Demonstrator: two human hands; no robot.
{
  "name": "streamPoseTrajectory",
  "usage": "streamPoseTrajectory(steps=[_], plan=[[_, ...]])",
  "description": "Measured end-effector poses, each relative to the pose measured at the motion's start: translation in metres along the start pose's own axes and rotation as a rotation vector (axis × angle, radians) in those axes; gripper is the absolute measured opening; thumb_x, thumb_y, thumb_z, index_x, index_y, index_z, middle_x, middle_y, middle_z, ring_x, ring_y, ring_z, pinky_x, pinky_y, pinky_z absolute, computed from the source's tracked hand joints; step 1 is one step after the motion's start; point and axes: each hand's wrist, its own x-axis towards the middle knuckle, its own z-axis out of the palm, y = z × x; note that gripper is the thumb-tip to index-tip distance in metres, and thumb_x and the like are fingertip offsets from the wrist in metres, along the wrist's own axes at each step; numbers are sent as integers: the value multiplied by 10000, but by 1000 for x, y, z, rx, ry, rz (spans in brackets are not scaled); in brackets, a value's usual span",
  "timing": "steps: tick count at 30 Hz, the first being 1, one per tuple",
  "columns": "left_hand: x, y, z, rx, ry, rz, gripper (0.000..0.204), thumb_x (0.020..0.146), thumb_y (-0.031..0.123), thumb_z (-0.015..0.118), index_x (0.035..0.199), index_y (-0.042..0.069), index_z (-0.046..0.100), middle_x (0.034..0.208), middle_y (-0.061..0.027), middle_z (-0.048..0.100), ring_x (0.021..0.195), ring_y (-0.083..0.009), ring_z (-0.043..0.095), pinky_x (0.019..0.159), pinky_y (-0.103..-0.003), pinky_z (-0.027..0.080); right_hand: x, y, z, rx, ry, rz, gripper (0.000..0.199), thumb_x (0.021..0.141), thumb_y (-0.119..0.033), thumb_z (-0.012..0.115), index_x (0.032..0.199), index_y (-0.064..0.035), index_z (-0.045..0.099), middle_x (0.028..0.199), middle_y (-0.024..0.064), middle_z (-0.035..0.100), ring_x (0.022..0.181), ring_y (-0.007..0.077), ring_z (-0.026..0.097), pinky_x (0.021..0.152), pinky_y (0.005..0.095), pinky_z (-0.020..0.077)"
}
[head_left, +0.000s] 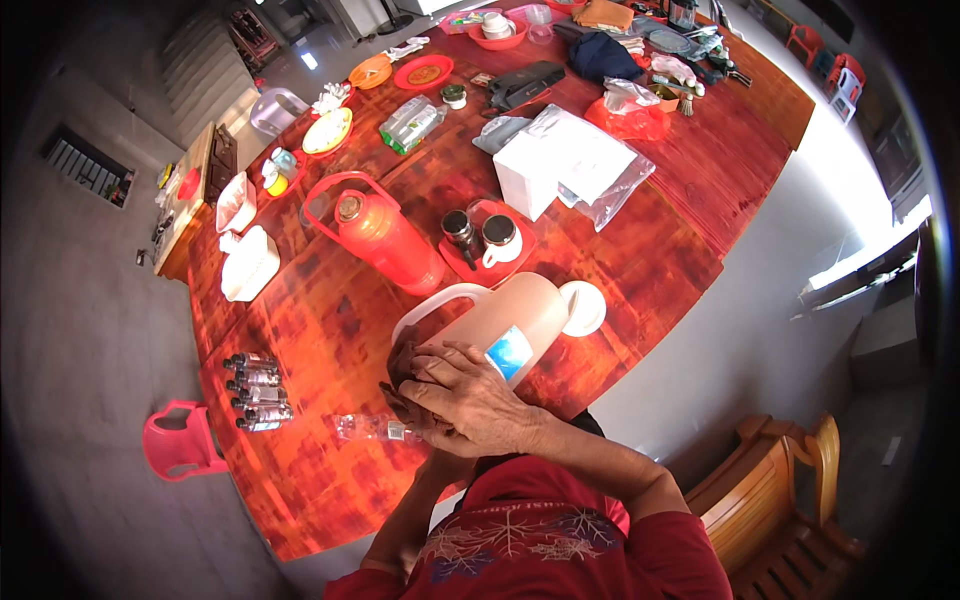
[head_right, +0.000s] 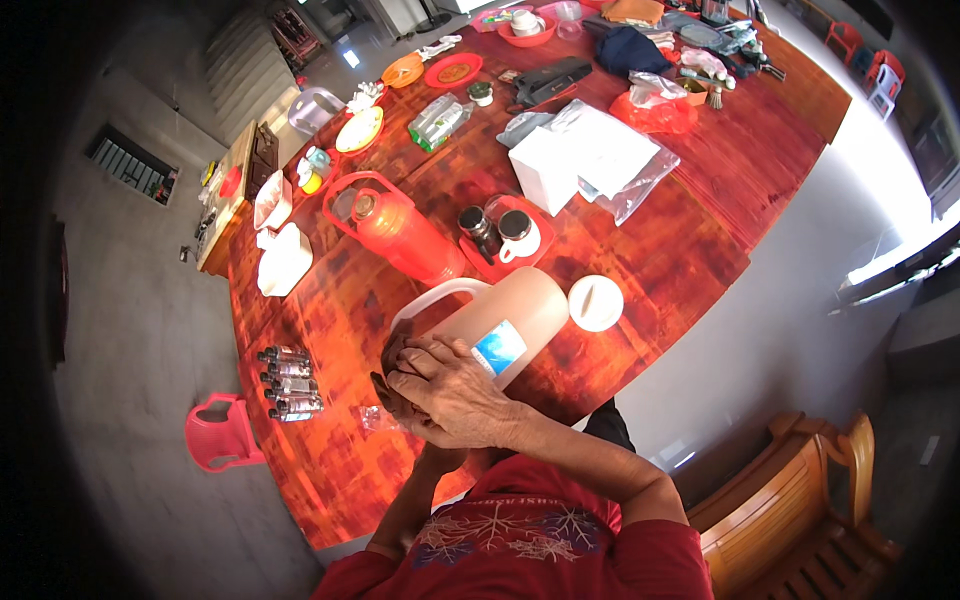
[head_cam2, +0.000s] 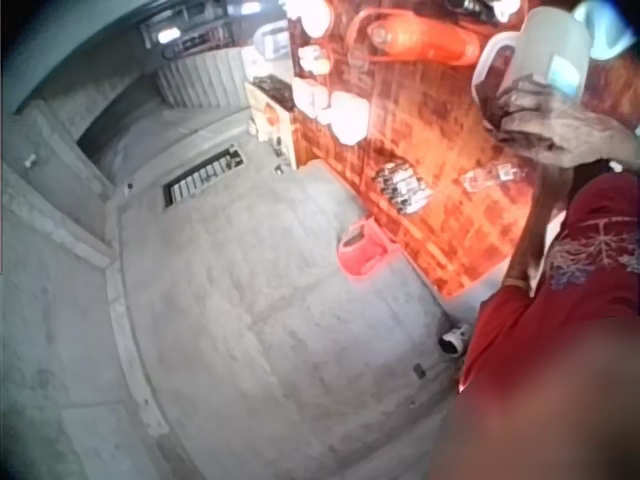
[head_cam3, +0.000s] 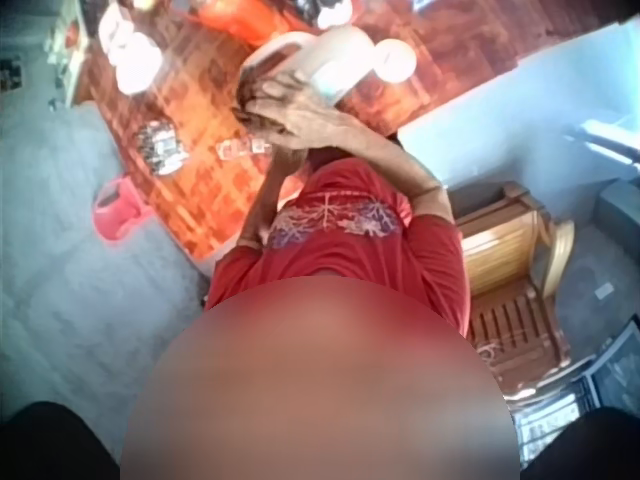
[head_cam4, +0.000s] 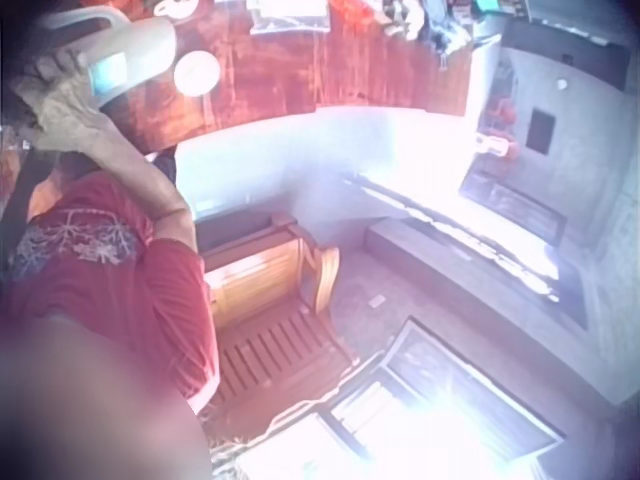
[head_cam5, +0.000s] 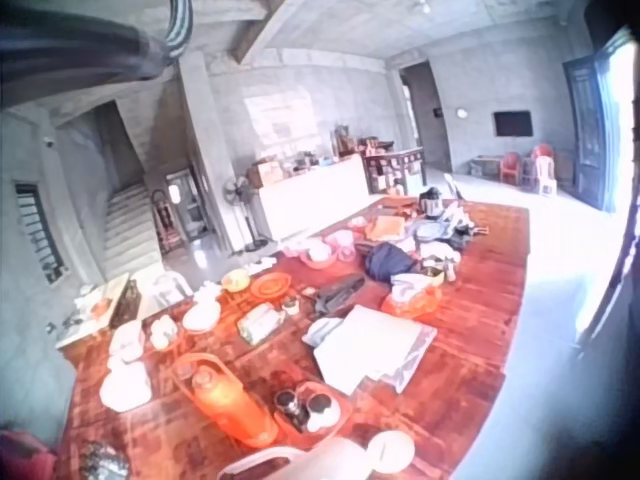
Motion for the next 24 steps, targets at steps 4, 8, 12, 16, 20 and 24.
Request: streamPoseTrajectory(steps=[4,8,12,16,20,24], plan=[[7,10,-15,50,-222,47,234,821,18,573,1050,-33,588,997,-170,595,918,-322,574,804,-403,456,10,21,-13,-75,-70,107,249,684,-176,642,906,-75,591,937,88,576,924,262,566,761,407,425],[9,23,-19,131,-190,153,261,795,-12,611,1050,-55,579,984,-190,596,883,-342,577,759,-418,454,4,71,-31,-257,6,383,229,672,-134,562,864,-17,603,865,156,612,852,330,574,762,437,452],[10,23,-21,145,-276,166,265,788,-13,609,1047,-60,577,954,-201,595,849,-358,579,732,-426,459,-12,105,-35,-118,124,645,224,761,-192,570,891,-14,608,866,162,608,871,355,560,771,434,447],[10,11,-18,157,-303,175,249,780,-8,607,1021,-65,584,902,-198,599,806,-374,580,716,-425,469,-13,66,-3,-210,141,481,122,776,-99,573,851,-2,572,872,183,576,850,362,548,739,434,450],[2,-16,-22,155,-360,130,357,794,48,611,1131,-36,527,1066,-206,556,958,-348,555,794,-427,452,-7,17,13,107,98,284,327,764,-98,619,1061,16,543,1008,206,540,988,379,525,826,435,459],[0,-18,-26,221,-226,81,418,812,90,600,1197,-11,475,1177,-207,497,1061,-330,511,859,-429,424,2,17,24,237,30,94,431,745,-158,668,1126,-5,537,1122,183,506,1040,372,505,906,450,411]])
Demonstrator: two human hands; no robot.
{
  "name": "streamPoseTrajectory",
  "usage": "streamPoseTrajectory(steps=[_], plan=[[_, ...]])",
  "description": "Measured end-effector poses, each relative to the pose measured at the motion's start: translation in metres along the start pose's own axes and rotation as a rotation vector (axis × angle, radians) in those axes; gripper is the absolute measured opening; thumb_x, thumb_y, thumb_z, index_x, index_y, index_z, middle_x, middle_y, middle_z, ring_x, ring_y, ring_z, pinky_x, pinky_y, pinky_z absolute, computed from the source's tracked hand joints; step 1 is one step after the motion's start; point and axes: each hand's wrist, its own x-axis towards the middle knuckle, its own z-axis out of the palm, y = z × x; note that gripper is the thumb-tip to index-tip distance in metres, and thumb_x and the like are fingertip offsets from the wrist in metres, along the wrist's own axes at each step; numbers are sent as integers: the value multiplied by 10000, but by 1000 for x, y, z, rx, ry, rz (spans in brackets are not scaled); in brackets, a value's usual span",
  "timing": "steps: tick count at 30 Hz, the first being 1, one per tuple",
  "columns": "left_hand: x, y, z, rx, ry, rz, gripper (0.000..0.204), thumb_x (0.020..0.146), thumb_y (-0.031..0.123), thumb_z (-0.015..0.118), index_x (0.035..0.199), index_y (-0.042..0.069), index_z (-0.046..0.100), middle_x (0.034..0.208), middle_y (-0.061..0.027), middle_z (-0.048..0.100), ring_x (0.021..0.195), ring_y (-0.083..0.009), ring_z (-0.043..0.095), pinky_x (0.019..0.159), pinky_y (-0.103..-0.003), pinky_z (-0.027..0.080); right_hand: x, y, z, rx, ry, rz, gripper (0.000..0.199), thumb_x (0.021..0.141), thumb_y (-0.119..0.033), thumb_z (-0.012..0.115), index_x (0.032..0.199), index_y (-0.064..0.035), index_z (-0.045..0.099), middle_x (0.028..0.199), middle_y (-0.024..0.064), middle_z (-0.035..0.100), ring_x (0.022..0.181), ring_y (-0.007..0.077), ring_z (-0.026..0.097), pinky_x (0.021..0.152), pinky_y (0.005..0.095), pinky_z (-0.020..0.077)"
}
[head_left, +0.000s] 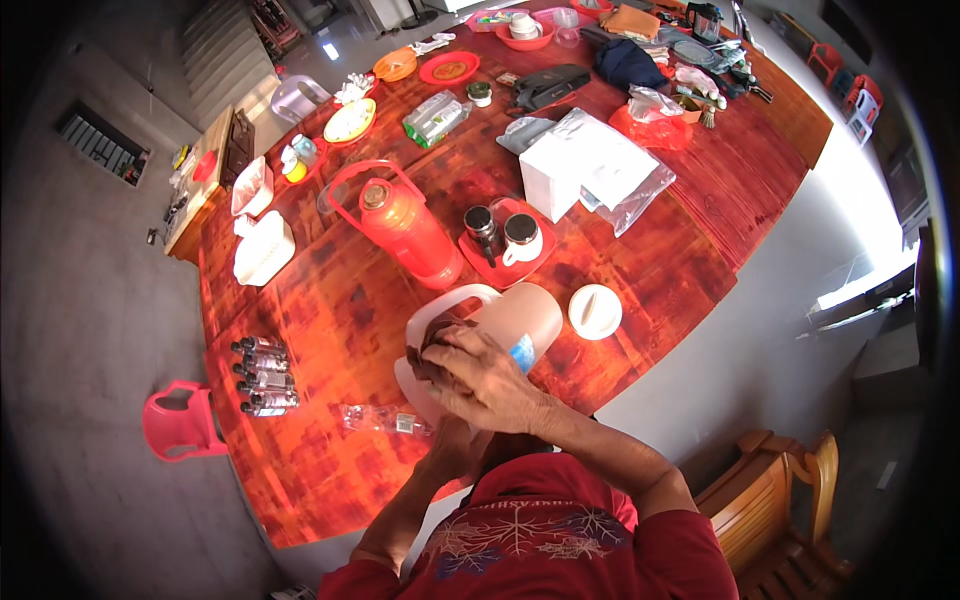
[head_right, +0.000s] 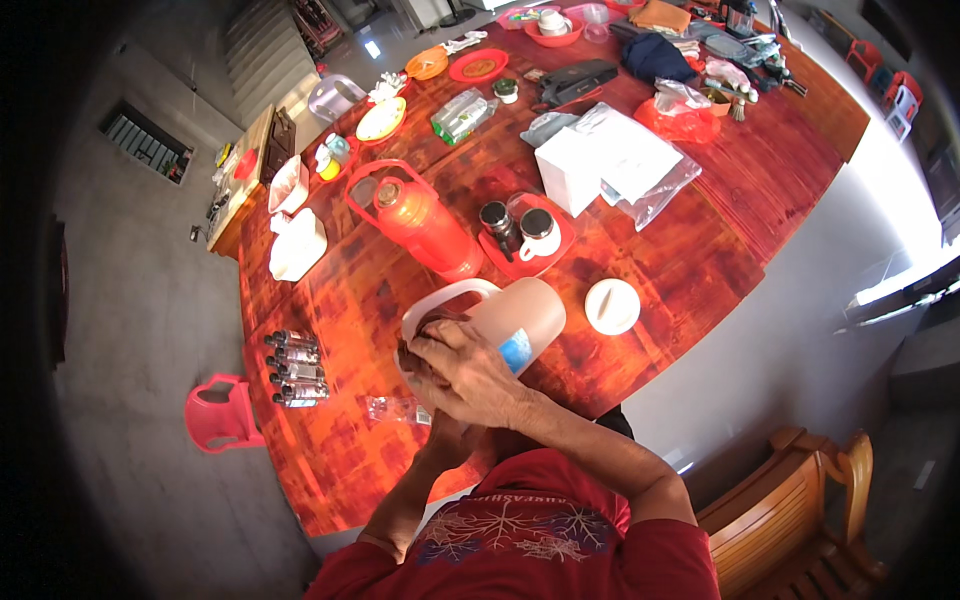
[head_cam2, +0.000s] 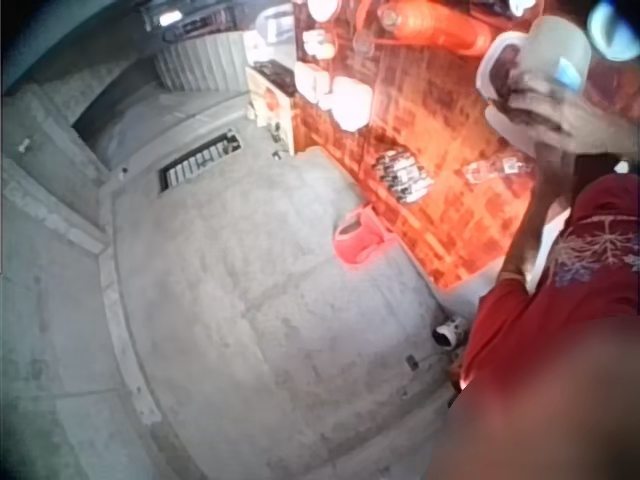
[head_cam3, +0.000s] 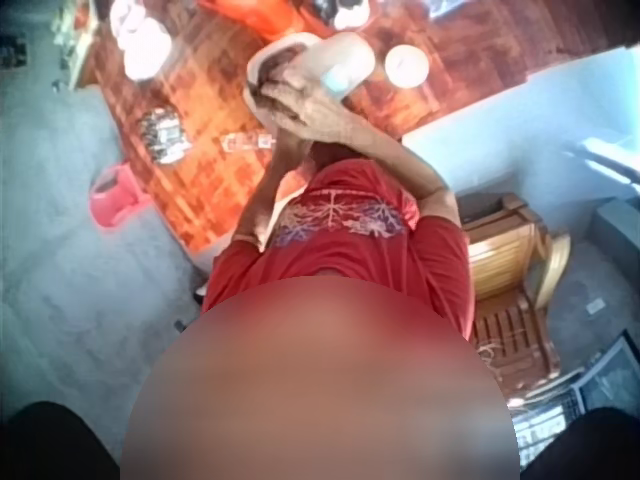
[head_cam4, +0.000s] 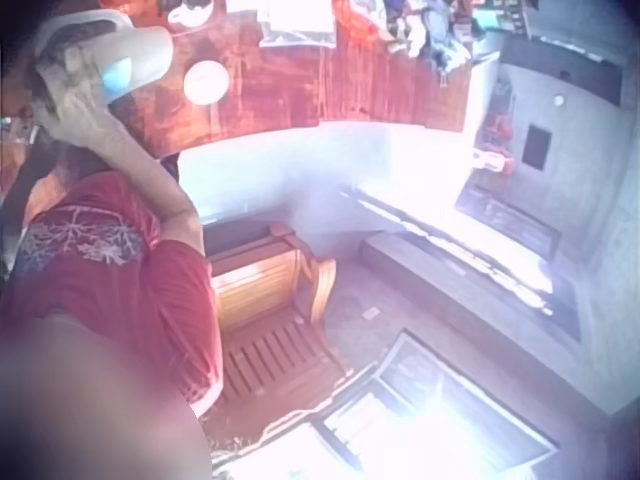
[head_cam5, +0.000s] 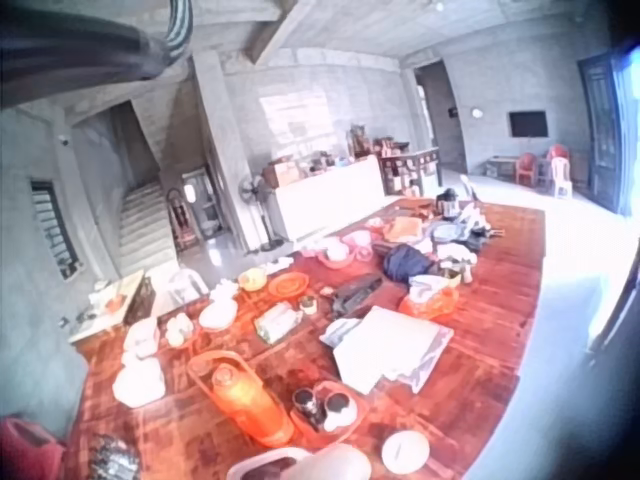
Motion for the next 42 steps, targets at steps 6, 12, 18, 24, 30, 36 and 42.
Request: streamPoseTrajectory(steps=[6,12,18,24,30,36,42], plan=[[-6,1,-15,-195,80,16,373,835,188,610,1138,-17,541,1067,-166,571,1025,-338,530,889,-431,407,-27,-13,1,-171,69,-146,438,683,-84,689,1095,-46,545,1155,153,470,1098,357,488,919,464,394],[-1,37,-36,-109,96,51,253,784,-10,624,1033,-42,592,974,-175,596,843,-345,567,743,-411,444,-5,43,-64,-363,176,122,280,765,-83,588,1034,-18,550,879,129,579,865,313,564,779,412,443],[-13,54,-55,-445,6,-99,236,785,-29,621,1019,-40,601,945,-131,618,810,-258,586,688,-365,473,-7,85,-125,612,-198,764,362,832,-242,579,1081,21,575,992,92,616,883,154,585,782,272,474],[-15,44,-49,-919,325,-559,91,781,-54,527,844,-18,582,648,-19,525,479,-84,461,425,-239,349,-44,50,-98,992,534,632,359,868,-237,582,1147,-16,533,1033,84,590,892,157,580,776,289,480],[-25,19,-52,-1089,288,-610,251,790,57,462,987,-36,587,917,-112,593,821,-199,594,670,-317,497,-92,38,-88,1018,551,576,420,788,-268,654,1108,-25,532,1026,87,595,909,169,581,794,297,474],[-26,14,-59,-1262,229,-678,386,810,154,445,1135,-34,534,1098,-143,570,1024,-300,565,846,-426,498,-114,32,-97,907,301,240,445,689,-162,686,1077,18,565,1038,109,591,1019,199,533,943,345,386],[-35,7,-58,-1296,324,-666,466,824,204,465,1240,-5,460,1204,-137,524,1083,-329,537,867,-507,481,-103,37,-76,758,532,590,180,852,-18,513,1025,-20,566,921,0,600,833,80,561,746,252,481]])
